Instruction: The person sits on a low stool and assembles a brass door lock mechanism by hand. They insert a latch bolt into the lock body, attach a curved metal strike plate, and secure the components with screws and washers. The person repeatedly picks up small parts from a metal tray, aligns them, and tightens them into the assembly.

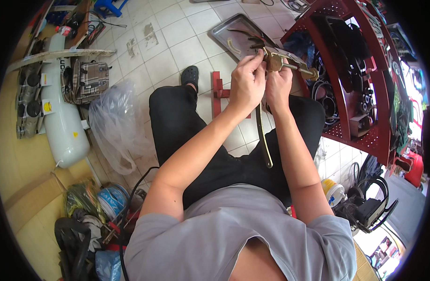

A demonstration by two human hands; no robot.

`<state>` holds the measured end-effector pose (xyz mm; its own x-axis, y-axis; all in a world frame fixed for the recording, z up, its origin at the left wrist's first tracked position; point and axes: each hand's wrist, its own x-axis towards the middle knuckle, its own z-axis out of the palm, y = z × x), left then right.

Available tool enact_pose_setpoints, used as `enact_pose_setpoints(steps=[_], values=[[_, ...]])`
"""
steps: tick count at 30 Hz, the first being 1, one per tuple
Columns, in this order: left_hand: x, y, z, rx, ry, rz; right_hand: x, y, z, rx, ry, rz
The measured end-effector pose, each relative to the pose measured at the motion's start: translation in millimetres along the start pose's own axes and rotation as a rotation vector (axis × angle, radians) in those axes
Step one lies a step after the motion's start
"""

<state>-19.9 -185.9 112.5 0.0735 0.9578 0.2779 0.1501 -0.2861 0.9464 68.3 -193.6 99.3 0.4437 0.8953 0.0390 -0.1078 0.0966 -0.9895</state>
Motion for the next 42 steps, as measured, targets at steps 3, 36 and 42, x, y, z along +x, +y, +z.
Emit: enact_pose_setpoints(steps=[3,36,42], values=[[0,-1,1,-0.022,0.009,-0.02,1,4,-2,0.007,-0.034,-0.046],[-8,21,5,-0.862,0.058,-0.271,-13,-16,-2,0.398,-0.05,0.114],[-11,16,6,-0.773,0.042,-0.293,-16,-16,2,0.301,-0.002,0.03]])
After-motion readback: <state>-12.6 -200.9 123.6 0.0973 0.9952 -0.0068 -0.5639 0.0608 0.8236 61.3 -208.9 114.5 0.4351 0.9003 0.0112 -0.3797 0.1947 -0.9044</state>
